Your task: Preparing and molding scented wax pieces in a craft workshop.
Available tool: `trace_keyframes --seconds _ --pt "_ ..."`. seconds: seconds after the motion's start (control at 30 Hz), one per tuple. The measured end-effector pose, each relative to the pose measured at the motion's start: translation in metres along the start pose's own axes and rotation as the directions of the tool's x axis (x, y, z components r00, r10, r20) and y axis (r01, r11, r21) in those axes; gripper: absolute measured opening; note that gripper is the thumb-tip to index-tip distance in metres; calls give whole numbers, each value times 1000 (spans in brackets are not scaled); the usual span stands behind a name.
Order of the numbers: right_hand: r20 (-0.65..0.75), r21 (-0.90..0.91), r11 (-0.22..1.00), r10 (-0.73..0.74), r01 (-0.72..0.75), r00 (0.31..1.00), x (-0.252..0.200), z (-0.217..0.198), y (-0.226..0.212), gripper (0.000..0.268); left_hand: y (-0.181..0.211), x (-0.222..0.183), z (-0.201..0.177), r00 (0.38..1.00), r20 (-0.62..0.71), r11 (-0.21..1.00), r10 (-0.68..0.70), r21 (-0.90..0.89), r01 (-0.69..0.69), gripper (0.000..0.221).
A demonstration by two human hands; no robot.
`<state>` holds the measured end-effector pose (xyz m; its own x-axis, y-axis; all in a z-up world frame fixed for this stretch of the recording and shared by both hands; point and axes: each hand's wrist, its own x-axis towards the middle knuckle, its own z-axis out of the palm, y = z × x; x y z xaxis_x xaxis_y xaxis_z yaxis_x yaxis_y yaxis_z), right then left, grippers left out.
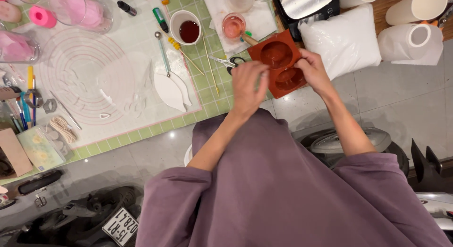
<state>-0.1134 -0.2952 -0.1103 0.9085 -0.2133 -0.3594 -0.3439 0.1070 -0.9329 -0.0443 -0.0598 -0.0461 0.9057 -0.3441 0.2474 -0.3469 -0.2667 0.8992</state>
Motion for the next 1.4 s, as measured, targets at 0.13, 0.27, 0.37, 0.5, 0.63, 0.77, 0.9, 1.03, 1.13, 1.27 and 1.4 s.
trace_keyframes --seconds 0.13,0.27,0.37,0.5,0.63,0.77,0.9,1.03,1.13,1.27,1.4 --pt "83 -23 985 -170 173 982 1 16 -14 16 9 15 6 958 187 930 215 261 -260 31" --pt "65 -87 976 -195 201 979 -1 22 -13 12 -12 13 24 971 222 933 89 321 -159 33" --pt "-5 -81 967 -243 242 970 -4 26 -15 11 -12 12 30 976 216 943 3 324 -74 32" --pt "-19 237 970 -42 46 999 -5 23 -16 23 2 25 23 979 200 961 42 260 -94 36" --pt "55 377 913 146 -156 988 1 9 20 29 1 28 24 970 238 958 54 260 -118 37" --pt "29 256 962 94 -99 995 -4 17 12 25 -11 22 31 970 244 941 -14 330 -69 29" --pt "71 109 993 27 -35 997 -5 25 -15 14 -11 24 29 980 200 945 -23 324 -44 25" --pt "93 101 994 31 -40 995 -4 23 -19 15 -13 23 28 985 170 951 -11 307 -42 23" --pt "96 132 984 109 -121 989 -6 21 -14 18 -16 21 28 992 127 958 12 282 -48 21" --pt "120 123 990 51 -66 992 -7 24 -17 17 -7 28 24 995 103 959 11 282 -40 15" --pt "81 215 975 -77 58 994 -7 24 -1 14 -7 35 26 985 171 933 -36 358 -28 10"
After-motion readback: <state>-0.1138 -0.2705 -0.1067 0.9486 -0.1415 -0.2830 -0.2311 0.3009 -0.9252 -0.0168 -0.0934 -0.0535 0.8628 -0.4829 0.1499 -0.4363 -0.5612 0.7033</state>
